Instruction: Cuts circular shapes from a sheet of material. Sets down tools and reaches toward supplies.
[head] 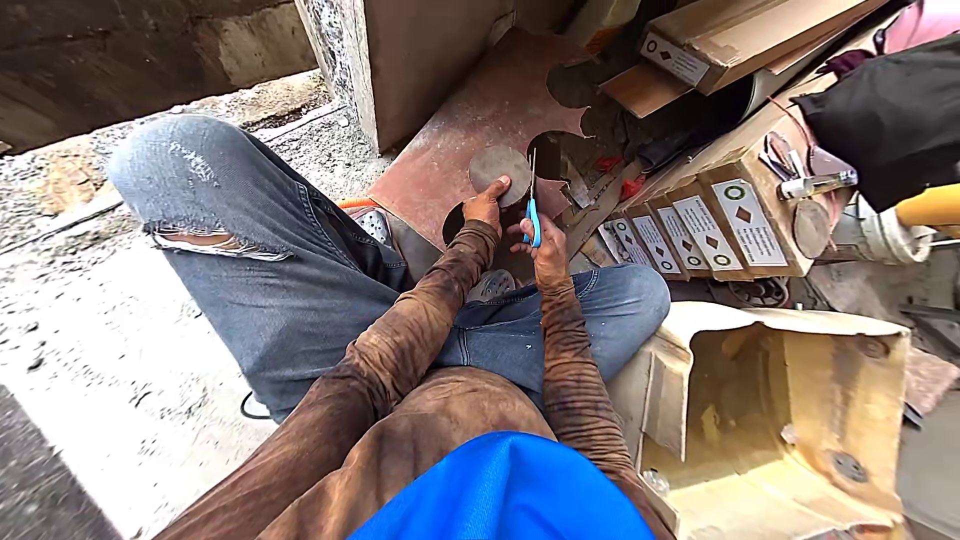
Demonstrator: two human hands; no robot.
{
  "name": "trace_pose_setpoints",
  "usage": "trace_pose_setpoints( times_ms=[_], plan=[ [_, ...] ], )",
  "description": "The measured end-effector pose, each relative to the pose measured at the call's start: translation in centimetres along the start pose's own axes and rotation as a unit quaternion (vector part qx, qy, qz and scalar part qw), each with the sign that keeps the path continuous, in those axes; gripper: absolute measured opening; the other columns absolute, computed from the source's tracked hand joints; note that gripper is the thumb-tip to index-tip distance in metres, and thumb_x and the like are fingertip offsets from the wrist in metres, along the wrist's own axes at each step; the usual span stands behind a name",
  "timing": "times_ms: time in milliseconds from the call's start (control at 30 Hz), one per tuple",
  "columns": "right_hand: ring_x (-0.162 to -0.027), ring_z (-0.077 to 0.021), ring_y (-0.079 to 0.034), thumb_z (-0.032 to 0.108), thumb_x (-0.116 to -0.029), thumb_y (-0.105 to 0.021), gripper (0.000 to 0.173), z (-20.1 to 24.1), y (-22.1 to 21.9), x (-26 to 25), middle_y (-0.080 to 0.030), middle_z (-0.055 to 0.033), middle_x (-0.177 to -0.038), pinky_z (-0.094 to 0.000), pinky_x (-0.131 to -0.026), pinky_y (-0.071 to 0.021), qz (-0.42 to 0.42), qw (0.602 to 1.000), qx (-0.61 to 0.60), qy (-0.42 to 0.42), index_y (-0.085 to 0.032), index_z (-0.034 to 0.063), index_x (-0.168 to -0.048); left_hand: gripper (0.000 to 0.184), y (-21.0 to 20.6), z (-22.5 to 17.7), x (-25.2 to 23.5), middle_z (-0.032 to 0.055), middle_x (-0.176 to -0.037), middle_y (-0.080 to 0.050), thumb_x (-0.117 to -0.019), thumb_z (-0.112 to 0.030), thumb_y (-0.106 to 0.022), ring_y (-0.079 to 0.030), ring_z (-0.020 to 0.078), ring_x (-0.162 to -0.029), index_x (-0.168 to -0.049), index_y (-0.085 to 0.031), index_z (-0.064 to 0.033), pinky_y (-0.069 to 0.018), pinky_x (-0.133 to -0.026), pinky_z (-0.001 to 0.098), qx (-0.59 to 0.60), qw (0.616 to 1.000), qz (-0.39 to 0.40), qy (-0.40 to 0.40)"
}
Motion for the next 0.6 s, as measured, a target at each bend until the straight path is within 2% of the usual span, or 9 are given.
trace_pose_setpoints(
  times_ms=[67,167,233,333,533,600],
  plan=[
    [-0.084,-0.0208,-0.072,0.036,-0.1027,-0.057,0.041,0.1,0.0,0.1,-0.073,-0.0104,-0.100,-0.0368,-0.069,-0.0621,-0.005,1.000,0.011,0.009,-0.061,0.0016,-0.125,0.037,-0.1,0.1,0.3,0.0191,-0.104,-0.071,-0.0885,-0.010,-0.079,-0.070,0.0247,-0.093,-0.116,-0.062,0.0076,-0.0598,-0.085,0.0409,0.003,1.000,0.000,0.003],
    [-0.067,-0.0157,-0.068,0.040,-0.1030,-0.054,0.039,0.2,-0.2,0.3,-0.068,-0.0042,-0.078,-0.0350,-0.064,-0.0610,-0.014,0.999,0.040,0.034,-0.064,0.0040,-0.115,0.038,0.0,0.8,0.4,0.0185,-0.105,-0.071,-0.0885,-0.011,-0.080,-0.070,0.0241,-0.095,-0.117,-0.062,0.0071,-0.0593,-0.087,0.0410,0.004,1.000,0.000,0.012],
    [-0.061,-0.0136,-0.064,0.043,-0.1030,-0.053,0.040,0.0,-0.4,0.5,-0.063,-0.0010,-0.070,-0.0335,-0.061,-0.0593,-0.018,0.997,0.050,0.049,-0.064,0.0055,-0.111,0.039,0.2,1.0,0.4,0.0188,-0.106,-0.071,-0.0882,-0.011,-0.080,-0.070,0.0244,-0.096,-0.118,-0.062,0.0071,-0.0590,-0.088,0.0414,0.004,1.000,-0.003,0.015],
    [-0.058,-0.0108,-0.060,0.045,-0.1022,-0.053,0.042,-0.1,-0.4,0.4,-0.060,0.0014,-0.067,-0.0291,-0.057,-0.0562,-0.019,0.997,0.042,0.055,-0.064,0.0052,-0.112,0.040,0.2,1.1,0.3,0.0199,-0.106,-0.071,-0.0880,-0.009,-0.080,-0.071,0.0255,-0.095,-0.119,-0.061,0.0080,-0.0598,-0.087,0.0420,0.017,1.000,-0.004,0.011],
    [-0.048,-0.0079,-0.051,0.037,-0.1017,-0.057,0.031,-0.4,-0.3,0.3,-0.056,0.0019,-0.060,-0.0230,-0.046,-0.0449,-0.019,0.998,0.009,0.051,-0.067,0.0074,-0.101,0.038,0.4,1.0,0.0,0.0206,-0.107,-0.070,-0.0872,-0.005,-0.078,-0.070,0.0262,-0.097,-0.119,-0.060,0.0083,-0.0593,-0.088,0.0422,0.034,0.999,-0.010,0.004],
    [-0.049,-0.0075,-0.052,0.034,-0.1013,-0.060,0.028,-0.6,-0.2,0.3,-0.056,0.0018,-0.061,-0.0222,-0.046,-0.0453,-0.010,0.999,-0.016,0.029,-0.068,0.0063,-0.102,0.036,0.6,0.9,-0.1,0.0204,-0.104,-0.070,-0.0889,-0.006,-0.077,-0.070,0.0257,-0.092,-0.117,-0.061,0.0087,-0.0599,-0.084,0.0414,0.029,1.000,-0.004,0.002]
  ],
)
Point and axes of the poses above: each hand's wrist, its own x-axis away from the middle knuckle, its own y-axis out of the back of the hand, z = x × y, the point moved 6 cm from there along -x, towards the middle knuckle
